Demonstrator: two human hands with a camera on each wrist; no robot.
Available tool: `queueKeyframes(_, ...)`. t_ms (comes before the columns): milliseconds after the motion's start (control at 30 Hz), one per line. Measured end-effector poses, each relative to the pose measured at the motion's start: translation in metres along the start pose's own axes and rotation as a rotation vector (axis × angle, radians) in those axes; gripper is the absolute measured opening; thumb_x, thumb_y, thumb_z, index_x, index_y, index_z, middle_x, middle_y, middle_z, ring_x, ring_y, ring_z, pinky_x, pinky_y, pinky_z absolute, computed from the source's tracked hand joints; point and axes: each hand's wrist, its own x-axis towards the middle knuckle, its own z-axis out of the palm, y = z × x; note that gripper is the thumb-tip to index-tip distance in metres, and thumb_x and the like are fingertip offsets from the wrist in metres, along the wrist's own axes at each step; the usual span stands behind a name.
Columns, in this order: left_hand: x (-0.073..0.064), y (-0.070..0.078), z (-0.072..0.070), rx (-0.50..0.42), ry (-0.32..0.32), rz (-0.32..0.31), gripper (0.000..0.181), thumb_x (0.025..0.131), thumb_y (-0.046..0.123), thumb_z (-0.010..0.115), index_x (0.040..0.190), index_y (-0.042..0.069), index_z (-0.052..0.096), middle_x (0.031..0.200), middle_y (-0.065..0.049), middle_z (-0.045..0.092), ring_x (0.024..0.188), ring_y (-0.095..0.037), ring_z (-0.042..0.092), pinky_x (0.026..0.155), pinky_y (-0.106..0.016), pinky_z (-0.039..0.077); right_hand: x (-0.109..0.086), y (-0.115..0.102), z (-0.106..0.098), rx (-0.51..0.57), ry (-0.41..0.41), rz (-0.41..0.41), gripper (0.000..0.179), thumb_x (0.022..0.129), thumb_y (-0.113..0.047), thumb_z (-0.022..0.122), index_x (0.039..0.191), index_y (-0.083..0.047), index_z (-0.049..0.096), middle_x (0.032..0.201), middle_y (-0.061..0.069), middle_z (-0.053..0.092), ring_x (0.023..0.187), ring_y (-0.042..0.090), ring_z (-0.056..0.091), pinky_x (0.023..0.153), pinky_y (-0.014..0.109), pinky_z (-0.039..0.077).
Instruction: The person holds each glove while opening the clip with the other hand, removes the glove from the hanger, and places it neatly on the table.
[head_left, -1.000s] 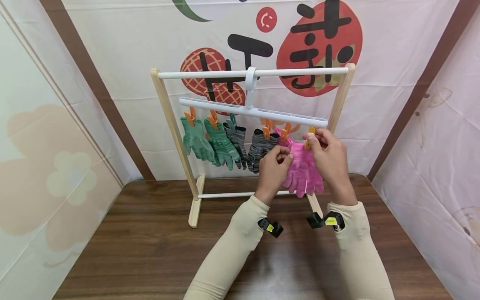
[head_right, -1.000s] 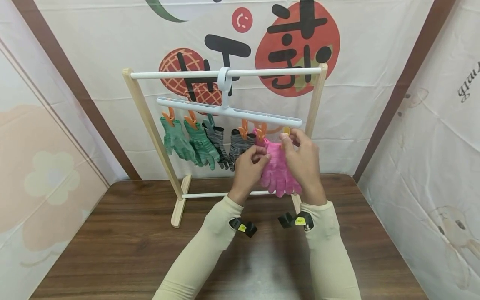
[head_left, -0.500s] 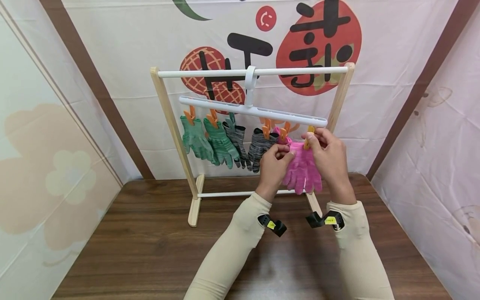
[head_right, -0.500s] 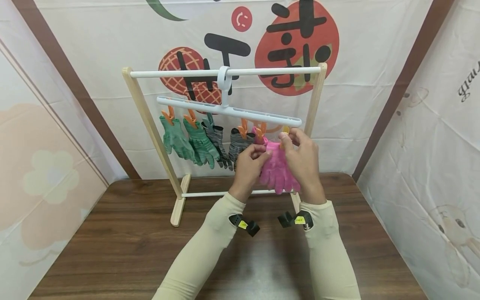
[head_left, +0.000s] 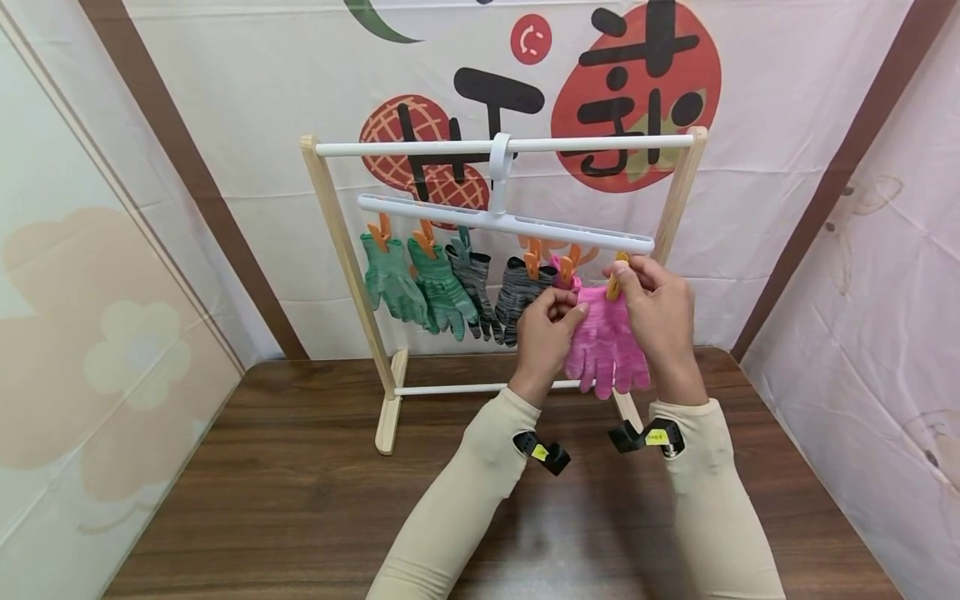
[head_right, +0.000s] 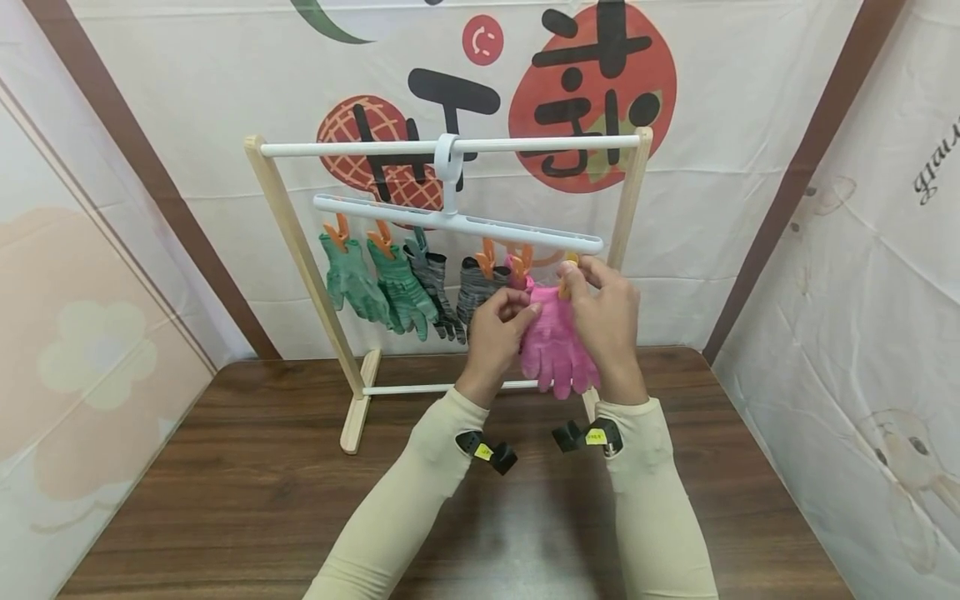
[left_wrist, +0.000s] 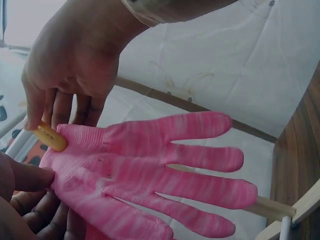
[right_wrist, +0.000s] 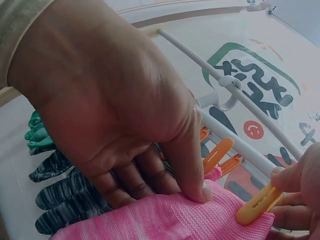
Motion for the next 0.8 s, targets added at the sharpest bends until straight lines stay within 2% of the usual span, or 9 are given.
queueKeyframes(233, -0.005, -0.003, -0.006, 0.016, -0.030, 0.043, 0.009, 0.093, 0.008, 0.074, 0.100, 0.004, 0.069, 0.086, -0.006, 0.070, 0.076, -0.008, 0.062, 0.067, -0.022, 0.050, 0.000, 0.001, 0.001, 0.001, 0.033, 0.006, 0.032, 0.102, -0.027, 0.064, 0.117, -0.001, 0.075, 0.103, 0.014, 0.076, 0.098, 0.017, 0.071, 0.076, 0.018, 0.050)
queueKeyframes(400, -0.009, -0.004, -0.014, 0.065, -0.033, 0.096, 0.008, 0.094, 0.008, 0.073, 0.100, 0.004, 0.069, 0.087, -0.006, 0.069, 0.077, -0.010, 0.062, 0.070, -0.023, 0.050, -0.001, 0.001, 0.002, 0.001, 0.040, -0.003, 0.032, 0.101, -0.028, 0.066, 0.118, -0.002, 0.075, 0.102, 0.013, 0.077, 0.089, 0.013, 0.068, 0.067, 0.019, 0.046)
queueKeyframes(533, -0.013, -0.007, -0.022, 0.094, -0.039, 0.111, 0.008, 0.094, 0.009, 0.073, 0.100, 0.005, 0.069, 0.088, -0.007, 0.069, 0.078, -0.011, 0.063, 0.072, -0.024, 0.051, -0.002, -0.001, 0.002, -0.012, 0.070, -0.010, 0.032, 0.100, -0.029, 0.068, 0.117, -0.003, 0.076, 0.100, 0.014, 0.077, 0.084, 0.009, 0.064, 0.064, 0.020, 0.042)
queueKeyframes(600, -0.016, -0.009, -0.027, 0.100, -0.048, 0.107, 0.008, 0.095, 0.009, 0.073, 0.101, 0.004, 0.069, 0.089, -0.007, 0.070, 0.078, -0.011, 0.063, 0.072, -0.025, 0.052, -0.002, -0.002, 0.002, -0.020, 0.082, -0.009, 0.032, 0.099, -0.029, 0.069, 0.117, -0.003, 0.076, 0.099, 0.014, 0.077, 0.080, 0.009, 0.061, 0.060, 0.022, 0.038)
queueKeyframes(700, -0.022, -0.013, -0.038, 0.110, -0.074, 0.096, 0.009, 0.095, 0.008, 0.072, 0.102, 0.004, 0.069, 0.090, -0.008, 0.070, 0.078, -0.011, 0.062, 0.072, -0.025, 0.051, -0.002, -0.004, 0.001, -0.025, 0.074, -0.001, 0.034, 0.098, -0.030, 0.070, 0.116, -0.002, 0.076, 0.100, 0.014, 0.077, 0.081, 0.008, 0.063, 0.062, 0.018, 0.041)
queueKeyframes(800, -0.028, -0.017, -0.051, 0.118, -0.106, 0.093, 0.008, 0.096, 0.009, 0.071, 0.102, 0.004, 0.068, 0.090, -0.008, 0.069, 0.078, -0.012, 0.063, 0.071, -0.026, 0.052, -0.002, -0.006, 0.000, -0.034, 0.055, 0.010, 0.038, 0.097, -0.033, 0.071, 0.118, -0.002, 0.075, 0.102, 0.013, 0.076, 0.089, 0.008, 0.068, 0.072, 0.016, 0.048)
